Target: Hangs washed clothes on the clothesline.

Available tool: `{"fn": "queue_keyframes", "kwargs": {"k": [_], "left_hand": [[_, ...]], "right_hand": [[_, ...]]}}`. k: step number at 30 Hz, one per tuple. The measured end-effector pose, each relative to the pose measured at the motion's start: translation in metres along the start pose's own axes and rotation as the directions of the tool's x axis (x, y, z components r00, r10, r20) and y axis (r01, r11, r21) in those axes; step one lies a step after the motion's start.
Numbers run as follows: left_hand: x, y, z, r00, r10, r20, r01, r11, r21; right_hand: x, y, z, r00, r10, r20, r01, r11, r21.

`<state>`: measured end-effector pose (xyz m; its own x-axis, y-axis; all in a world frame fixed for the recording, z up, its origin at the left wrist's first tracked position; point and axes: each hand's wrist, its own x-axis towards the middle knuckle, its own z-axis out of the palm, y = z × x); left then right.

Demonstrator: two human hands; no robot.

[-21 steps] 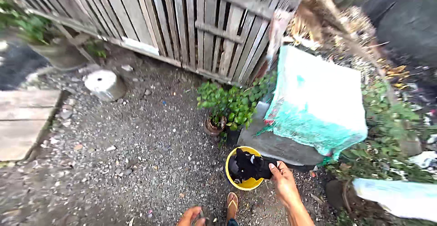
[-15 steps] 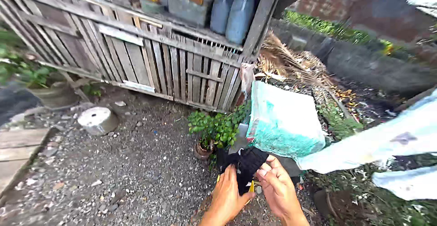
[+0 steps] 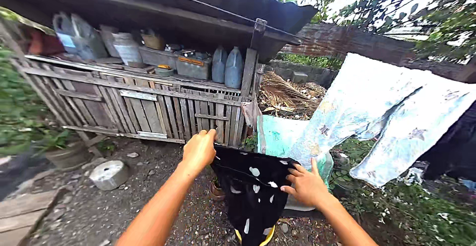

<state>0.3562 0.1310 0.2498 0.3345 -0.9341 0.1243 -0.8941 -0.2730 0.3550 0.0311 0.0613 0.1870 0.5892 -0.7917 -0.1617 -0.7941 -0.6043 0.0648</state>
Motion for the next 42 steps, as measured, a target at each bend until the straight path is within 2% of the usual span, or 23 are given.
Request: {"fn": "queue_keyframes", "kwargs": {"k": [3,6,9,11,13,14,16,17,18,19,21,23,26,27,28,29,31,32,33,36,39,40,42], "left_hand": [[0.016,-0.013,0.006,0.970,-0.097,0.224,0.073,0.991,0.113],[0.024,-0.004,0.021,0.938,-0.055,0.342,0.026,0.996,0.089],[0.026,0.011,0.031,0.887,0.121,0.446,-0.060,0.987,-0.147],[0.022,0.021,0.032,0.791,0.343,0.506,-0.128,0.902,-0.411],[0.015,0.036,0.031,0.708,0.524,0.473,-0.157,0.770,-0.618],[0.012,0.044,0.029,0.699,0.566,0.437,-0.153,0.716,-0.681],[0.009,0.057,0.027,0.724,0.585,0.366,-0.137,0.641,-0.755],[0.009,0.060,0.028,0.743,0.575,0.342,-0.145,0.637,-0.757],[0.011,0.062,0.029,0.767,0.548,0.334,-0.184,0.687,-0.703],[0.012,0.064,0.028,0.786,0.507,0.355,-0.251,0.785,-0.566],[0.013,0.070,0.031,0.803,0.380,0.459,-0.340,0.925,-0.171],[0.014,0.075,0.045,0.823,0.179,0.539,-0.294,0.946,0.135],[0.014,0.072,0.062,0.816,0.012,0.578,-0.212,0.937,0.279],[0.012,0.068,0.065,0.798,0.030,0.602,-0.219,0.945,0.242],[0.009,0.064,0.068,0.778,0.115,0.618,-0.247,0.960,0.132],[0.003,0.062,0.073,0.756,0.256,0.602,-0.282,0.958,-0.054],[-0.015,0.071,0.092,0.696,0.537,0.477,-0.371,0.837,-0.402],[-0.024,0.079,0.106,0.658,0.635,0.404,-0.415,0.754,-0.509],[-0.032,0.087,0.121,0.633,0.691,0.350,-0.432,0.690,-0.581],[-0.044,0.100,0.140,0.626,0.677,0.387,-0.274,0.655,-0.704],[-0.054,0.109,0.128,0.628,0.615,0.476,-0.084,0.662,-0.745],[-0.058,0.113,0.123,0.617,0.618,0.487,-0.002,0.620,-0.784],[-0.066,0.120,0.118,0.615,0.661,0.429,0.182,0.411,-0.894]], "right_hand": [[-0.020,0.029,-0.012,0.988,-0.150,-0.025,0.150,0.989,0.010],[-0.031,0.049,-0.026,0.965,-0.242,-0.103,0.254,0.958,0.130],[-0.033,0.067,-0.033,0.978,-0.190,-0.080,0.203,0.957,0.207],[-0.030,0.073,-0.029,0.987,-0.139,-0.081,0.153,0.964,0.219],[-0.025,0.077,-0.018,0.994,-0.093,-0.059,0.103,0.973,0.204],[-0.024,0.076,-0.015,0.998,-0.056,-0.015,0.058,0.978,0.200],[-0.024,0.070,-0.008,0.997,0.010,0.077,-0.024,0.983,0.183],[-0.025,0.067,-0.005,0.996,0.023,0.089,-0.038,0.984,0.173],[-0.027,0.065,-0.002,0.997,0.022,0.071,-0.034,0.983,0.180],[-0.028,0.064,0.000,0.999,0.016,0.034,-0.022,0.979,0.203],[-0.030,0.061,0.002,1.000,0.020,-0.007,-0.018,0.967,0.255],[-0.029,0.060,0.005,1.000,0.006,0.012,-0.009,0.962,0.274],[-0.026,0.059,0.004,0.995,-0.094,0.038,0.074,0.929,0.362],[-0.026,0.058,0.001,0.991,-0.134,0.010,0.116,0.892,0.437],[-0.026,0.056,-0.004,0.985,-0.166,-0.039,0.161,0.837,0.523],[-0.025,0.052,-0.009,0.978,-0.187,-0.092,0.204,0.766,0.610],[-0.020,0.038,-0.024,0.967,-0.211,-0.144,0.246,0.623,0.742],[-0.016,0.030,-0.031,0.962,-0.222,-0.157,0.261,0.596,0.759],[-0.013,0.023,-0.038,0.959,-0.225,-0.169,0.275,0.617,0.737],[-0.012,0.019,-0.058,0.970,-0.179,-0.161,0.241,0.749,0.617],[-0.013,0.028,-0.056,0.974,-0.086,-0.208,0.200,0.752,0.629],[-0.014,0.029,-0.052,0.970,-0.041,-0.240,0.194,0.726,0.660],[-0.015,0.028,-0.037,0.939,0.070,-0.336,0.211,0.654,0.727]]}}
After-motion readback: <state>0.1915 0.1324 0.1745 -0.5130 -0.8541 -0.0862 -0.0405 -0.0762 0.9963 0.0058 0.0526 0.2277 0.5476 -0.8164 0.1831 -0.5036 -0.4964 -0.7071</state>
